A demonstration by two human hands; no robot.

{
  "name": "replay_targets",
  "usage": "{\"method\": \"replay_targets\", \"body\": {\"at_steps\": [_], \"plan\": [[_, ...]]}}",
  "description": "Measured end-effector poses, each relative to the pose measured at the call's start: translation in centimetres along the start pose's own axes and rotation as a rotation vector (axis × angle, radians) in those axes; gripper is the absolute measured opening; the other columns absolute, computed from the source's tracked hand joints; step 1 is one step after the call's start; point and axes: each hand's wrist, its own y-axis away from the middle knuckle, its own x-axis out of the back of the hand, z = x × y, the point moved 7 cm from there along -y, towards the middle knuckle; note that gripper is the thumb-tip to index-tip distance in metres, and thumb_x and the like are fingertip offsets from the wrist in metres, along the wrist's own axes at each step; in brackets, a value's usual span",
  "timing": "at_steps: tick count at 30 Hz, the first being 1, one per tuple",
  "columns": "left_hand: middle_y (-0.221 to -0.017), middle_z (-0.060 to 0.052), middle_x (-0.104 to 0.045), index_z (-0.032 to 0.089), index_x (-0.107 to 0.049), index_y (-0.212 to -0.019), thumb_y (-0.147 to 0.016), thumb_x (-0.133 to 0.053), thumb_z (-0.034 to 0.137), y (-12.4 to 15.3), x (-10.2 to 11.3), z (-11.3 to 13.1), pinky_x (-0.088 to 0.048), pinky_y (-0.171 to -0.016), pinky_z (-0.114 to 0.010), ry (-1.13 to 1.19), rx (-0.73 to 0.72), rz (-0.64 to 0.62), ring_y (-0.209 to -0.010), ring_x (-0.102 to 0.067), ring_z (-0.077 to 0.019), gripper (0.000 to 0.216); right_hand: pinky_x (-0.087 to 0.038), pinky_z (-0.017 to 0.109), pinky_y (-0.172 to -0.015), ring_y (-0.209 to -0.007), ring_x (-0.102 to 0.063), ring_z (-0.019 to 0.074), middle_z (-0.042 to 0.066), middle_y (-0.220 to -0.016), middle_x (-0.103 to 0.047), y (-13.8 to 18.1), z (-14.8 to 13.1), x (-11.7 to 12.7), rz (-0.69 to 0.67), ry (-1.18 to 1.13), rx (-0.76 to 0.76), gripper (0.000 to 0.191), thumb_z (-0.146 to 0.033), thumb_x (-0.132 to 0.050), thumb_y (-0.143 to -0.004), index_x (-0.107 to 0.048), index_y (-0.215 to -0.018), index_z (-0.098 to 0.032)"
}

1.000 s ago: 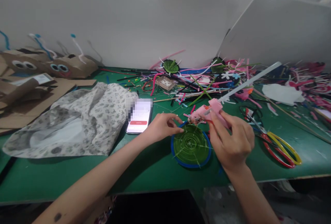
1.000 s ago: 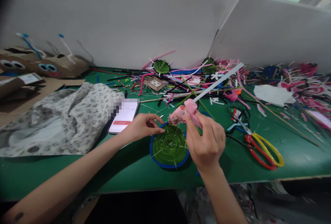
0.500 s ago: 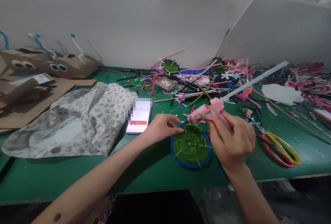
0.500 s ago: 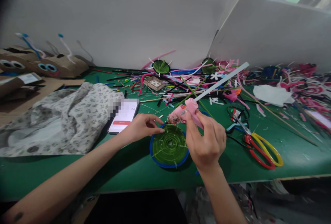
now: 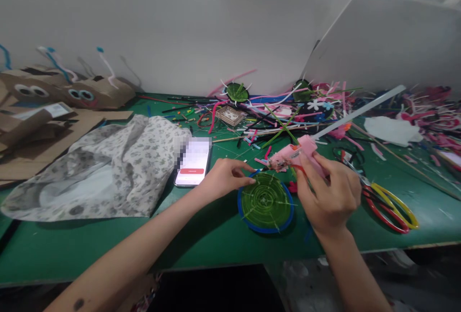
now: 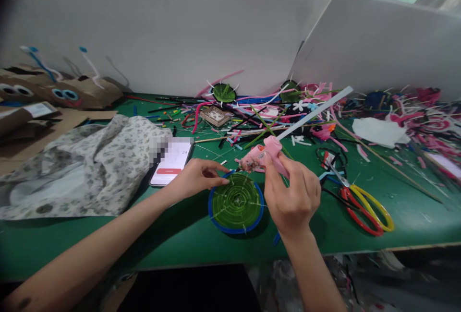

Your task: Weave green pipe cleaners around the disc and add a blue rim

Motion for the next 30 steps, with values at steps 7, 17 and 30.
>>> {"method": "replay_targets", "body": {"at_steps": [7,17,30], "plan": [[-0.065,-0.002,-0.071,0.020,-0.074,-0.097,-0.074,-0.070,0.037,0.0,0.0,-0.1,-0.046,-0.057,-0.023,-0.020,-0.018,0.000,-0.058,-0.063,-0.0141,0.030,-0.049,0.036,-0.079,-0.087,-0.063,0.0236,0.009,-0.099,-0.069,0.7,1.0,-0.6,-0.018,0.007,-0.033,0.036,-0.015,-0.073,-0.072,-0.068,-0.107,-0.020],[-0.068,-0.003,-0.072,0.019,-0.075,-0.093,-0.074,-0.069,0.037,0.0,-0.1,0.0,-0.048,-0.060,-0.023,-0.038,-0.016,0.001,-0.060,-0.064,-0.0146,0.026,-0.044,0.031,-0.067,-0.085,-0.057,0.0225,0.007,-0.090,-0.066,4.7,3.8,-4.5,-0.366,-0.004,-0.396,0.028,-0.030,-0.062,-0.079,-0.069,-0.104,-0.019],[-0.068,-0.003,-0.072,0.020,-0.075,-0.092,-0.075,-0.067,0.035,0.2,0.1,0.6,-0.047,-0.058,-0.023,-0.067,-0.014,-0.009,-0.061,-0.064,-0.0151,0.024,-0.050,0.029,-0.065,-0.070,-0.062,0.0177,0.005,-0.081,-0.069,5.8,2.2,-2.9,-0.524,-0.457,-0.557,0.023,-0.040,-0.061,-0.082,-0.069,-0.093,-0.020]]}}
